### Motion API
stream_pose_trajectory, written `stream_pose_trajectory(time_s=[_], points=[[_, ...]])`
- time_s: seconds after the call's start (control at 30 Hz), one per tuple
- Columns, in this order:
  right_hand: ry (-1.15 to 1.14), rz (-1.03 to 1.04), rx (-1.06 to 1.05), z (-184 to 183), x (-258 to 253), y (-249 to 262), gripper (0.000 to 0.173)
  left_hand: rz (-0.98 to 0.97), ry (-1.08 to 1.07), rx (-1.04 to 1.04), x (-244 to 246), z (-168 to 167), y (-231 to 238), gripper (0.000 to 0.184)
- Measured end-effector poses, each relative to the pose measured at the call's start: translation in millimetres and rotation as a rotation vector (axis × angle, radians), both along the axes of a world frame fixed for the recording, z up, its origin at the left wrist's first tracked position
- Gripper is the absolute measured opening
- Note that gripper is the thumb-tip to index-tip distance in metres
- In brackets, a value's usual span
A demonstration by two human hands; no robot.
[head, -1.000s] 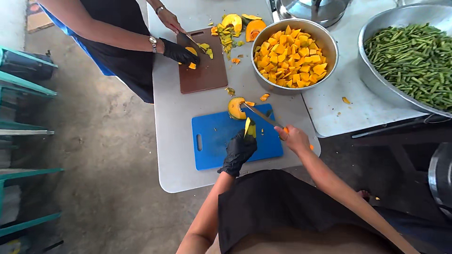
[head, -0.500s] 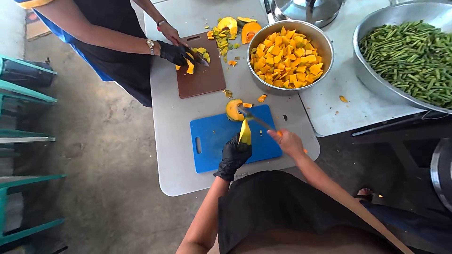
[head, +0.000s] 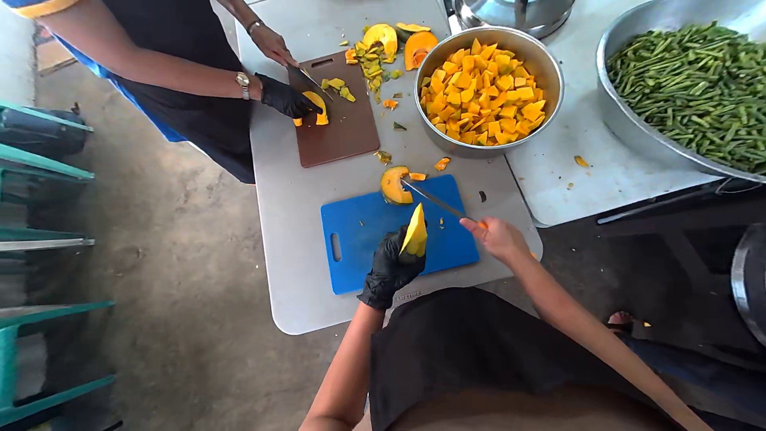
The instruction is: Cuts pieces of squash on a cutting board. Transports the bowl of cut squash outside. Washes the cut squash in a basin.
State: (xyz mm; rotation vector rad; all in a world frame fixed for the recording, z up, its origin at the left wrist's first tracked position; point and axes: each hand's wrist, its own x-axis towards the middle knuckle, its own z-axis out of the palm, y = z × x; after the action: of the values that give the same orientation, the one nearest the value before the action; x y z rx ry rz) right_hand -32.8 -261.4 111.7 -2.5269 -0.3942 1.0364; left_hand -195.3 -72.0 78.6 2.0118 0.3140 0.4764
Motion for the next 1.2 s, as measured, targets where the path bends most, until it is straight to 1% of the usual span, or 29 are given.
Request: stream_pose_trajectory(time_s=[0.03, 0.1, 0.17, 0.23, 0.27, 0.3, 0.37, 0.43, 0.47, 0.53, 0.6, 0.67, 0.7, 0.73, 0.8, 0.87, 0.93, 1.0, 1.03, 1.13, 1.2], points=[[0.035, -0.045, -0.047, -11, 6, -7, 0.075, -0.003, -0.009, -0.011, 0, 5, 2, 0.038], [0.041, -0.094, -0.007, -19, 7, -15, 0.074, 0.013, 0.063, -0.093, 3, 11, 3, 0.037], [0.015, -0.11, 0.133, -13, -2, -12, 0.065, 0.027, 0.159, -0.292, 7, 15, 3, 0.043], [0.024, -0.121, 0.292, -6, -12, -4, 0.056, -0.013, 0.139, -0.508, 11, 14, -1, 0.056], [0.04, -0.135, 0.369, -3, -18, 1, 0.051, -0.04, 0.127, -0.564, 11, 12, -4, 0.061], [0.061, -0.16, 0.434, 0, -24, 7, 0.046, -0.047, 0.115, -0.591, 11, 8, -8, 0.059], [0.068, -0.207, 0.536, 6, -35, 19, 0.039, 0.0, 0.126, -0.594, 13, 1, -17, 0.05], [-0.007, -0.191, 0.563, 10, -43, 24, 0.043, 0.014, 0.135, -0.583, 21, 4, -24, 0.046], [-0.075, -0.144, 0.55, 11, -44, 24, 0.048, 0.015, 0.124, -0.596, 23, 7, -27, 0.045], [-0.218, -0.019, 0.493, 15, -45, 21, 0.065, 0.063, 0.09, -0.61, 27, 15, -32, 0.042], [-0.295, 0.098, 0.439, 16, -46, 16, 0.077, 0.157, 0.177, -0.511, 30, 28, -34, 0.035], [-0.361, 0.173, 0.432, 12, -49, 13, 0.083, 0.177, 0.292, -0.363, 32, 36, -31, 0.032], [-0.388, 0.195, 0.436, 10, -51, 13, 0.085, 0.167, 0.286, -0.387, 32, 35, -29, 0.033], [-0.414, 0.215, 0.44, 9, -52, 12, 0.086, 0.163, 0.241, -0.47, 32, 33, -28, 0.034], [-0.466, 0.245, 0.444, 8, -54, 12, 0.088, 0.164, 0.146, -0.667, 32, 29, -28, 0.033], [-0.504, 0.263, 0.433, 10, -52, 12, 0.088, 0.172, 0.148, -0.744, 31, 32, -29, 0.03], [-0.512, 0.253, 0.394, 13, -50, 13, 0.088, 0.215, 0.223, -0.731, 32, 40, -30, 0.025], [-0.467, 0.22, 0.338, 17, -46, 14, 0.084, 0.21, 0.269, -0.656, 31, 45, -28, 0.031], [-0.42, 0.191, 0.301, 20, -43, 14, 0.08, 0.191, 0.265, -0.638, 28, 49, -27, 0.035], [-0.217, 0.043, 0.11, 17, -19, 11, 0.07, 0.133, 0.175, -0.735, 23, 44, -27, 0.045], [-0.173, -0.018, 0.048, 14, -8, 5, 0.07, 0.122, 0.189, -0.714, 22, 44, -25, 0.044]])
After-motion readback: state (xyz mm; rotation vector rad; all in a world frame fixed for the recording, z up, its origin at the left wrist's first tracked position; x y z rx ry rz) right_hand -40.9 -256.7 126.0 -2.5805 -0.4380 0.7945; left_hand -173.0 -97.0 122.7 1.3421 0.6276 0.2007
